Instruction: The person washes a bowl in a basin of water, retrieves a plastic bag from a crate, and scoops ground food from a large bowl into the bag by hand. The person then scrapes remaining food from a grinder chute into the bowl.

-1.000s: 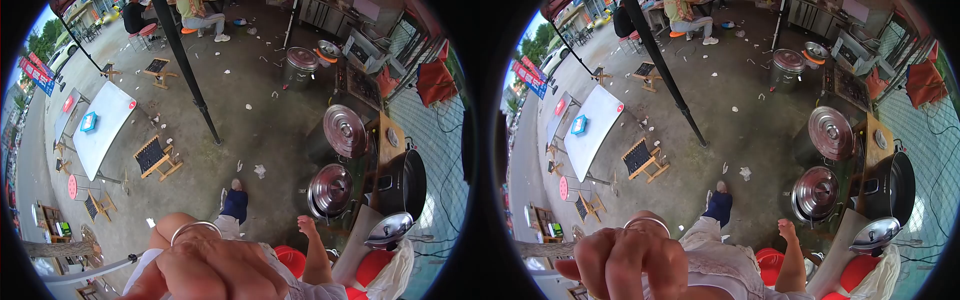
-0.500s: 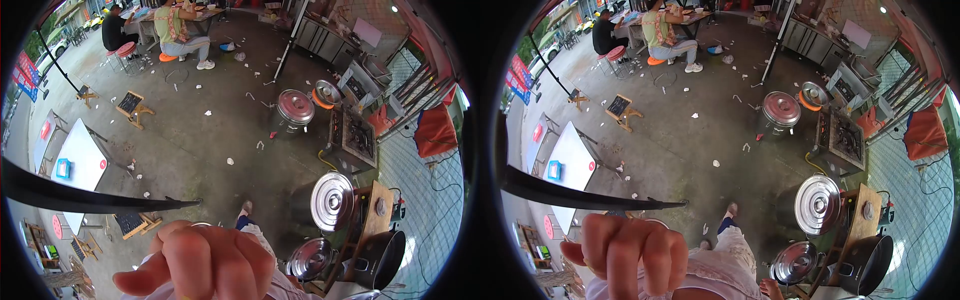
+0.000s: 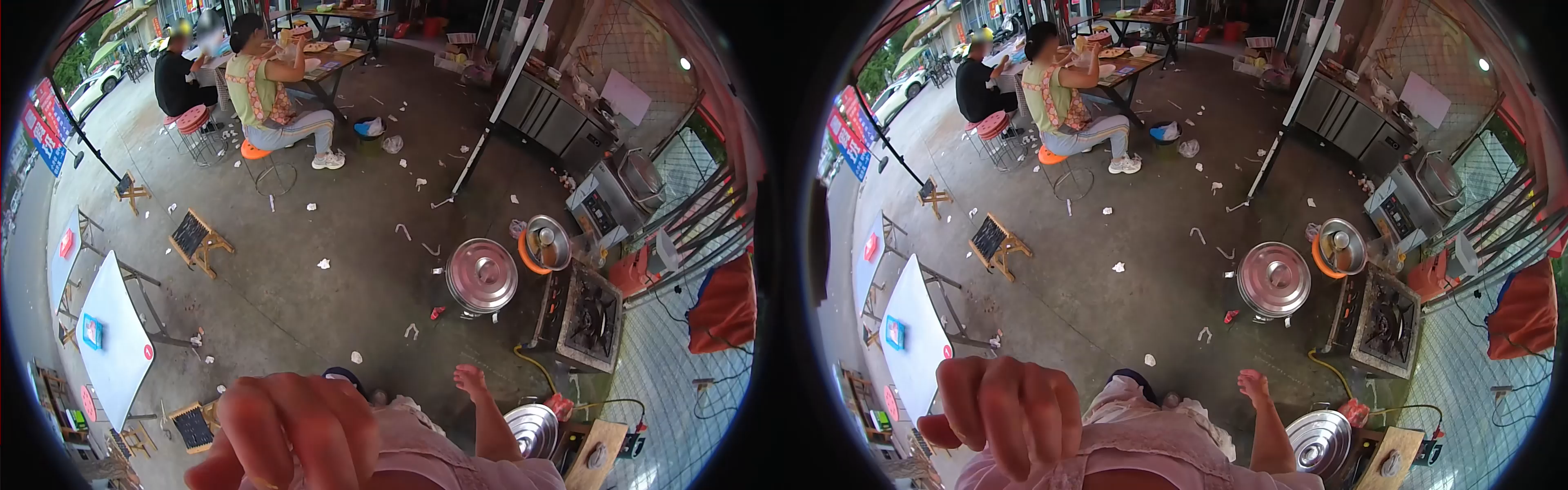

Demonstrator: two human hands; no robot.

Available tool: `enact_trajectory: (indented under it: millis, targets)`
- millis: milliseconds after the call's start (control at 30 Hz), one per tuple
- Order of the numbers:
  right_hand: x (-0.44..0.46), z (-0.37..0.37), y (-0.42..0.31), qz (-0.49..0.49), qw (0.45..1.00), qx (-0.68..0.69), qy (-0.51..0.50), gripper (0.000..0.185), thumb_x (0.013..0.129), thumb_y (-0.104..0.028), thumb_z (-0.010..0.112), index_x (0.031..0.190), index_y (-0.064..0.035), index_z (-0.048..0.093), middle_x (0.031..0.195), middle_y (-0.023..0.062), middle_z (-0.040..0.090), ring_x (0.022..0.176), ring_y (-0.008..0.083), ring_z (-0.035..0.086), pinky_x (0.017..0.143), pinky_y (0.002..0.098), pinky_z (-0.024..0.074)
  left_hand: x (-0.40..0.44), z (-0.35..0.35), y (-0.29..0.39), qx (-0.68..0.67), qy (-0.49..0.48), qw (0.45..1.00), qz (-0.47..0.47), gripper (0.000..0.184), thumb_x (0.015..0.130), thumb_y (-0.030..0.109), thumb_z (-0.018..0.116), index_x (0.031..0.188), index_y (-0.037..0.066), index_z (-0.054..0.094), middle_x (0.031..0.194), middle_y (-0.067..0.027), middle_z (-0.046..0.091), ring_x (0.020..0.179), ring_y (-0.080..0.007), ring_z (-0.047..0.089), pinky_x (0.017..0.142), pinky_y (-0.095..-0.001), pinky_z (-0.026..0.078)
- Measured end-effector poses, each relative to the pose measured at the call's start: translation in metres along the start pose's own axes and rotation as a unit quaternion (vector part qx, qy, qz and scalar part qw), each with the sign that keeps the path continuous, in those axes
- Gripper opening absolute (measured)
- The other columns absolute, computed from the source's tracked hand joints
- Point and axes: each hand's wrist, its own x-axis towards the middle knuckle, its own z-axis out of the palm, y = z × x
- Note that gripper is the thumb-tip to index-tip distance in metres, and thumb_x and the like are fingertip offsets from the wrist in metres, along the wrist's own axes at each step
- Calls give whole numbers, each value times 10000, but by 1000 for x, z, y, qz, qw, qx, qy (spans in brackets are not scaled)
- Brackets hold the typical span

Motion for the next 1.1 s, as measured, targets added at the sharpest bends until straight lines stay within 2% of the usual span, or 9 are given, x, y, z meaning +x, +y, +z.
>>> enact_trajectory:
  millis: [100,133,233,267,333,433,633,933,1100]
  targets:
    - [89,14,-95,-51,996,-67,-42,226,855,-137,523,1066,-87,584,934,47,627,798,131,609,679,305,511,17,-81,-26,461,75,882,70,365,849,413,603,786,97,433,699,-89,609,499,-177,513,429,-290,416]
    - [117,20,-114,-62,992,-99,-51,227,856,-138,520,1068,-87,583,933,46,626,800,129,607,680,302,508,35,-110,-25,648,16,759,64,421,721,408,737,732,107,443,666,-32,603,482,-147,504,406,-258,379]
    - [185,25,-153,-41,992,-109,-53,229,836,-100,525,1052,-74,596,904,27,637,773,105,603,615,267,507,86,-172,-45,865,-9,500,44,415,686,377,765,693,103,453,616,-16,584,437,-142,468,389,-251,344]
    - [203,24,-160,-12,995,-84,-54,236,813,-103,550,1040,-70,603,865,28,642,740,104,605,599,274,509,103,-194,-47,847,-9,532,10,302,725,301,710,713,91,494,738,-40,611,539,-146,508,437,-258,360]
    - [232,25,-156,59,992,-112,-21,241,801,-104,562,1036,-77,607,838,29,643,715,108,605,599,282,512,152,-238,-50,857,-30,514,-7,259,755,298,659,716,83,521,717,-52,605,553,-148,520,442,-240,381]
    - [240,2,-156,190,973,-131,-13,214,784,-91,581,992,-90,630,794,30,644,698,124,613,619,314,521,205,-326,-66,845,-38,529,59,230,725,273,646,705,77,526,701,-50,594,554,-146,519,438,-228,380]
    - [274,-18,-231,253,966,-34,45,206,794,-95,573,992,-99,631,819,34,645,732,131,614,642,332,520,303,-482,-150,793,-64,577,185,179,666,222,621,684,66,535,669,-47,571,557,-141,519,430,-205,378]
    - [526,-56,-412,228,972,-37,30,239,813,-106,555,1045,-83,606,885,44,638,801,122,603,671,305,508,453,-672,-320,738,-78,604,291,128,576,147,583,653,50,549,620,-41,538,561,-133,518,419,-170,375]
    - [687,-70,-597,89,987,-130,-16,259,823,-112,545,1075,-73,592,922,50,635,839,117,597,687,290,502,547,-744,-375,703,-70,676,209,122,565,141,577,625,66,503,615,-16,473,536,-116,455,399,-170,328]
